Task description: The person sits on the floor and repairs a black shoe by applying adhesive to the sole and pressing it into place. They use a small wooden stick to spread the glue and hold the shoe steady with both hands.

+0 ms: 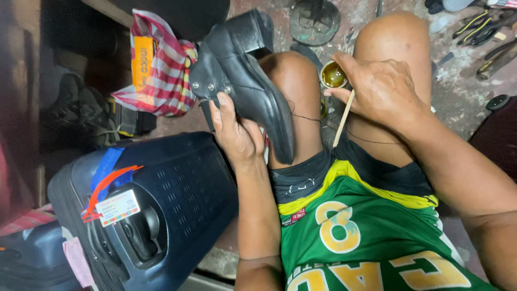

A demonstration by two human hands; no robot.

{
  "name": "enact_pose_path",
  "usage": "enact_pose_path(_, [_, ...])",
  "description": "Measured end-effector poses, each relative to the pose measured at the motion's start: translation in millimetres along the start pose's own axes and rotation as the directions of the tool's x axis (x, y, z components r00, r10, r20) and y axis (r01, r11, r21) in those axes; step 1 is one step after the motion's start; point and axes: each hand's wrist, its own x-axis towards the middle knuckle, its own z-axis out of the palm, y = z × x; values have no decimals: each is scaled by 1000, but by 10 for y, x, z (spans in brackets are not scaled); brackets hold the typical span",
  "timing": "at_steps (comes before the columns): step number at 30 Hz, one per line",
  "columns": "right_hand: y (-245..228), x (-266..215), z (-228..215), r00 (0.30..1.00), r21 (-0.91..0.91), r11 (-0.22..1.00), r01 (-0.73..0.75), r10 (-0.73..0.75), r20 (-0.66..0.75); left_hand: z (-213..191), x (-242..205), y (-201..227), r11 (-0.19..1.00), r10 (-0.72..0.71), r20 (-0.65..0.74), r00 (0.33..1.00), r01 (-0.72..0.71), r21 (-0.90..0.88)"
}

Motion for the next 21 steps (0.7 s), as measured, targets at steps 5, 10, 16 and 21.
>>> enact_pose_path(5, [-118,-4,-85,999,140,990,33,-29,-34,-24,-38,-110,995,57,-52,997,-52,90])
enact_pose_path(10, [-377,-219,-247,995,787,611,-90,12,104,61,-165,-135,994,67,-59,996,-62,86])
enact_pose_path(16, [-532,-201,-101,969,891,386,-240,46,241,148,-237,-147,979,109,-51,993,-98,179])
enact_pose_path(21, [-548,-125,-11,974,891,395,-223,45,224,90,-286,-208,963,130,-56,990,-113,244])
